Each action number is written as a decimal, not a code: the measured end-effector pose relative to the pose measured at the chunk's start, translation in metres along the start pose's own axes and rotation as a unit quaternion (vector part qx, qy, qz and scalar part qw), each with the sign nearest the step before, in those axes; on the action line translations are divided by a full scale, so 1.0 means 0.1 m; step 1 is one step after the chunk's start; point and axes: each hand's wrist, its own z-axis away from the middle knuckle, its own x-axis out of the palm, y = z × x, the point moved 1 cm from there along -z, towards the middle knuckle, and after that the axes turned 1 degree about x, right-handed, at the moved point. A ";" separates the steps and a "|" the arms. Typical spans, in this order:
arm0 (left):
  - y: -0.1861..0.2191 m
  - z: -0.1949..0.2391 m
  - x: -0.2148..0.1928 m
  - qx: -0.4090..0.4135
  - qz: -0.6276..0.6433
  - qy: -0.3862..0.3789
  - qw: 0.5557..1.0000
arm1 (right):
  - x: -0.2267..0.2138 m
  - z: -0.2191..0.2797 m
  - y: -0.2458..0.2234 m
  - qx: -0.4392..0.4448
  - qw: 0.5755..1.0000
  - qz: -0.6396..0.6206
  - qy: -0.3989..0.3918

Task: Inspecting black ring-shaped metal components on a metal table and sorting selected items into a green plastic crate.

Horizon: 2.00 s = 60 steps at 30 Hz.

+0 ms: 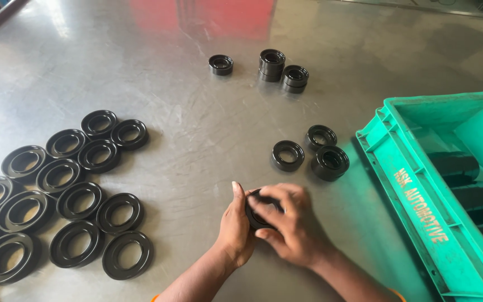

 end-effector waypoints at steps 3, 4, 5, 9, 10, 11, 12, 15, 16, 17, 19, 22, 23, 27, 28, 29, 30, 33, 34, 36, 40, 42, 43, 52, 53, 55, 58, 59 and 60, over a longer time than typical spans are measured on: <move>0.00 -0.06 -0.10 0.027 -0.026 -0.012 0.999 | 0.08 0.09 0.01 0.005 0.997 -0.047 -0.054; 0.01 -0.06 -0.11 0.027 -0.027 -0.013 0.999 | 0.12 0.14 0.05 0.004 0.998 -0.046 -0.053; 0.04 -0.08 -0.11 0.047 -0.050 -0.012 0.998 | 0.14 0.17 0.10 0.022 0.995 -0.079 -0.052; 0.23 -0.03 0.00 0.056 -0.146 -0.052 0.986 | 0.23 0.16 0.42 0.129 0.982 -0.137 -0.001; 0.22 -0.03 0.00 0.060 -0.147 -0.057 0.986 | 0.22 0.08 0.56 0.125 0.983 -0.133 0.002; 0.23 -0.04 -0.02 0.107 -0.206 -0.036 0.972 | 0.21 0.00 0.71 0.154 0.985 -0.067 0.047; 0.23 -0.05 -0.04 0.154 -0.264 -0.015 0.952 | 0.21 -0.08 0.85 0.182 0.979 -0.001 0.093; 0.25 0.13 0.04 0.258 -0.472 -0.005 0.843 | 0.15 -0.36 1.42 0.249 0.959 0.100 0.086; 0.22 0.15 0.02 0.261 -0.469 -0.003 0.844 | 0.15 -0.37 1.54 0.244 0.961 0.101 0.086; 0.20 0.17 0.02 0.308 -0.532 -0.034 0.788 | 0.16 -0.39 1.67 0.286 0.948 0.123 0.071; 0.17 0.19 0.02 0.353 -0.589 -0.059 0.724 | 0.25 -0.33 1.98 0.322 0.934 0.143 0.056; 0.23 0.20 0.02 0.369 -0.580 -0.068 0.723 | 0.43 -0.17 2.36 0.391 0.907 0.154 0.006; 0.25 0.22 0.03 0.358 -0.575 -0.067 0.733 | 0.45 -0.15 2.37 0.404 0.900 0.164 -0.017; 0.24 0.14 -0.02 0.336 -0.583 -0.056 0.738 | 0.46 -0.17 2.55 0.436 0.869 0.212 -0.100; 0.19 0.08 -0.07 0.335 -0.582 -0.052 0.739 | 0.49 -0.23 2.53 0.435 0.870 0.210 -0.103; 0.16 0.02 -0.11 0.350 -0.585 -0.047 0.730 | 0.53 -0.34 2.52 0.412 0.875 0.231 -0.106; 0.13 -0.05 -0.15 0.364 -0.587 -0.041 0.722 | 0.57 -0.45 2.51 0.389 0.880 0.252 -0.107; -0.11 -0.37 -0.25 0.335 -0.607 -0.031 0.720 | 0.52 -1.58 1.51 0.359 0.899 0.227 -0.105; -0.30 -0.55 -0.32 0.336 -0.607 -0.024 0.720 | 0.76 -1.74 1.74 0.354 0.902 0.224 -0.106; -0.69 -0.88 -0.47 0.386 -0.680 0.001 0.623 | 1.30 -2.03 2.13 0.186 0.975 -0.039 -0.114; -1.05 -1.52 -0.80 0.536 -0.719 0.156 0.414 | 2.07 -2.57 2.56 0.155 0.977 -0.025 -0.145; -0.96 -1.75 -0.92 0.507 -0.702 0.139 0.481 | 2.25 -2.72 2.56 0.262 0.943 0.072 -0.194; -0.93 -1.83 -0.96 0.506 -0.701 0.142 0.482 | 2.32 -2.73 2.55 0.259 0.943 0.071 -0.197; -0.70 -1.79 -0.76 0.409 -0.605 0.039 0.682 | 1.96 -2.05 2.39 0.429 0.869 -0.224 -0.101; -0.46 -1.38 -0.62 0.474 -0.488 0.076 0.729 | 1.61 -1.97 2.03 0.503 0.772 -0.375 -0.101; -0.06 -0.79 -0.40 0.526 -0.359 0.104 0.764 | 1.08 -1.67 1.54 0.560 0.648 -0.509 -0.089; 0.29 -0.42 -0.32 0.468 -0.282 0.183 0.817 | 0.70 -0.99 1.17 0.509 0.565 -0.637 -0.127; 0.32 -0.40 -0.36 0.433 -0.233 0.153 0.857 | 0.63 -0.77 1.08 0.503 0.577 -0.625 -0.154; 0.34 -0.39 -0.40 0.396 -0.182 0.122 0.892 | 0.57 -0.55 0.98 0.496 0.588 -0.612 -0.181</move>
